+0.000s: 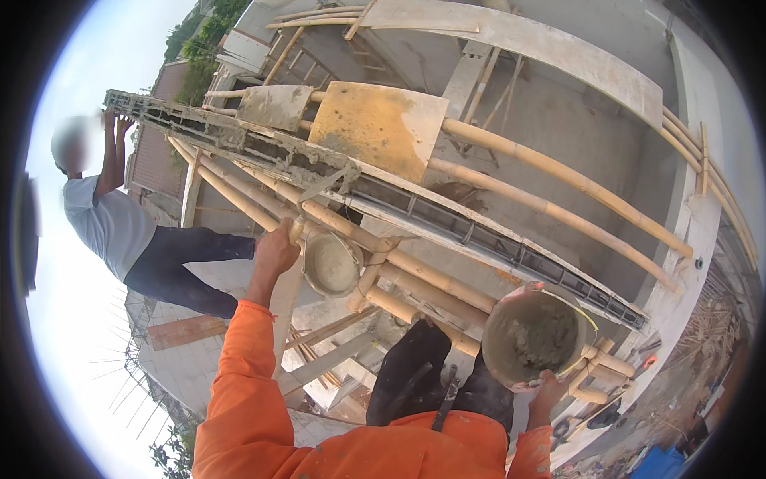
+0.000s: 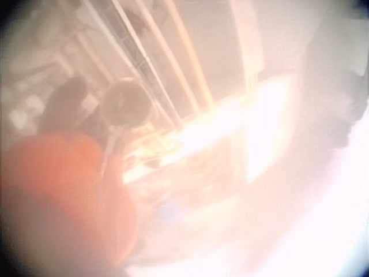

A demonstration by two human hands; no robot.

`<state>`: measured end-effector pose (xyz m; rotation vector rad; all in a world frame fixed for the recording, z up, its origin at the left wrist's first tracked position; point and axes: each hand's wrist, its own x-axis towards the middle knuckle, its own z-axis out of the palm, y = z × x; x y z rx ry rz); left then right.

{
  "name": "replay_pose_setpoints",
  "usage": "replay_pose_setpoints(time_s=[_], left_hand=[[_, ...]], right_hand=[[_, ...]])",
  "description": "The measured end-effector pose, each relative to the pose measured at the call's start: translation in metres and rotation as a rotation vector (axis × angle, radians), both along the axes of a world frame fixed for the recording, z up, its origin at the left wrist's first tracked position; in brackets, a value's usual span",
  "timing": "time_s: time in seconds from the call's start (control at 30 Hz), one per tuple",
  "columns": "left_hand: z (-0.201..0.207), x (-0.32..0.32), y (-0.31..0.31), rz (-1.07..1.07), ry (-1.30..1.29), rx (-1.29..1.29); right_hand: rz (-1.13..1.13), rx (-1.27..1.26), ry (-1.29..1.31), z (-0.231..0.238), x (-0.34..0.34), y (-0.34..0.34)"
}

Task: The person scoops cement from a bucket using a trowel and applies it to a concrete beam on a construction site. They repeatedly transfer the cement from the bucket to the beam, smoothing it along the surface while standing on bamboo scaffolding.

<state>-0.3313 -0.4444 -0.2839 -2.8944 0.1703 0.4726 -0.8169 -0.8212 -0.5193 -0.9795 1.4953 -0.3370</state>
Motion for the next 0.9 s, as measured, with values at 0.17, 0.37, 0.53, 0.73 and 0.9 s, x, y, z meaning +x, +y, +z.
replay_pose_setpoints(time_s=[0.17, 0.37, 0.53, 0.73, 0.9], left_hand=[[-0.009, 0.041, 0.013, -0.038, -0.002, 0.276], [0.049, 0.066, -0.004, -0.158, -0.084, 0.433], [0.081, 0.065, -0.039, -0.339, -0.011, 0.421], [-0.01, 0.113, -0.055, -0.386, 0.045, 0.449], [-0.052, 0.138, -0.06, -0.369, 0.182, 0.492]], right_hand=[[0.054, 0.045, 0.087, 0.036, 0.021, 0.0], [-0.007, 0.042, 0.171, 0.006, -0.003, 0.003], [-0.084, -0.026, 0.089, -0.001, -0.008, 0.005], [-0.044, -0.032, 0.088, -0.017, -0.017, 0.013], [0.069, -0.025, 0.103, 0.001, -0.002, 0.029]])
